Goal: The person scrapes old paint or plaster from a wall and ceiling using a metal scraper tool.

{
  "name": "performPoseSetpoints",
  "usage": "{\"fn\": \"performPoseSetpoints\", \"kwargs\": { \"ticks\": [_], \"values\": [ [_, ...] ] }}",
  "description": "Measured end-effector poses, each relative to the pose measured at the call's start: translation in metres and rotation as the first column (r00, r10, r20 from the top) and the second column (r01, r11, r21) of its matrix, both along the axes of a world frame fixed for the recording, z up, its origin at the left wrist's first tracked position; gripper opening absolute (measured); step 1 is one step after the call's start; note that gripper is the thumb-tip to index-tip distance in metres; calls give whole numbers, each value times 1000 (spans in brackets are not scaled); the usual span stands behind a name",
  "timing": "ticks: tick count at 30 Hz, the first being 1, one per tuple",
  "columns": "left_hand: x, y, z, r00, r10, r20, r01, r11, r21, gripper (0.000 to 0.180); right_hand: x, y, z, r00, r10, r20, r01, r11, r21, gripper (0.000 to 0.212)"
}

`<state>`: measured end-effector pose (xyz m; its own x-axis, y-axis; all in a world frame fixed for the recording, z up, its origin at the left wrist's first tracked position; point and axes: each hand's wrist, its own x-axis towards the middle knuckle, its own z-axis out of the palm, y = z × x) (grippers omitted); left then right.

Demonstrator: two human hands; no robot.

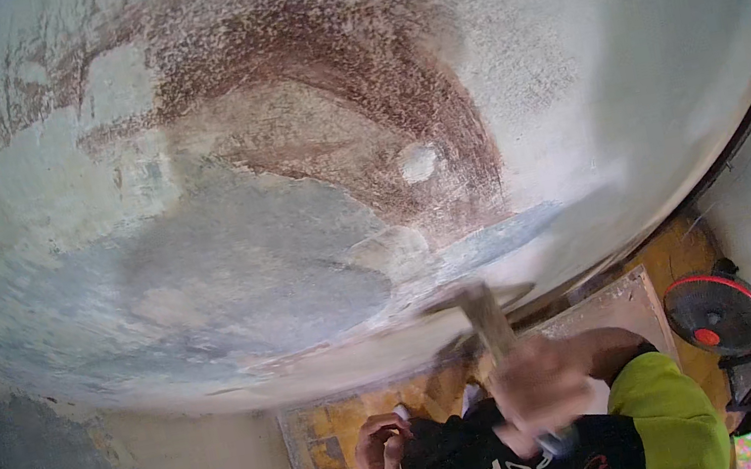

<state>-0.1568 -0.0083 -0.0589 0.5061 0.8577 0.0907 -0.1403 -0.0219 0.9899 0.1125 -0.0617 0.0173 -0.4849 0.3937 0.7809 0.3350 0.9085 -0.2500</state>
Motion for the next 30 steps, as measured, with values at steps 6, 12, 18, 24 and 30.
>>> {"fn": "performPoseSetpoints", "kwargs": {
  "ticks": [6,12,18,24,30],
  "values": [
    [-2,-8,-6,999,42,32,-42,999,3,21,-10,15,21,986,-106,-129,136,959,249,28],
    [-1,1,-5,1000,15,-1,-15,999,52,25,0,16,23,982,-180,-59,189,899,395,34],
    [19,34,9,965,214,-150,-109,851,514,37,6,28,18,983,-56,-177,97,969,229,41],
    [26,65,22,881,388,-271,-16,596,803,38,2,26,12,990,4,-142,40,949,312,28],
    [29,92,29,830,501,-243,30,396,918,48,10,-1,28,992,73,-108,-39,958,283,30]
  ]
}}
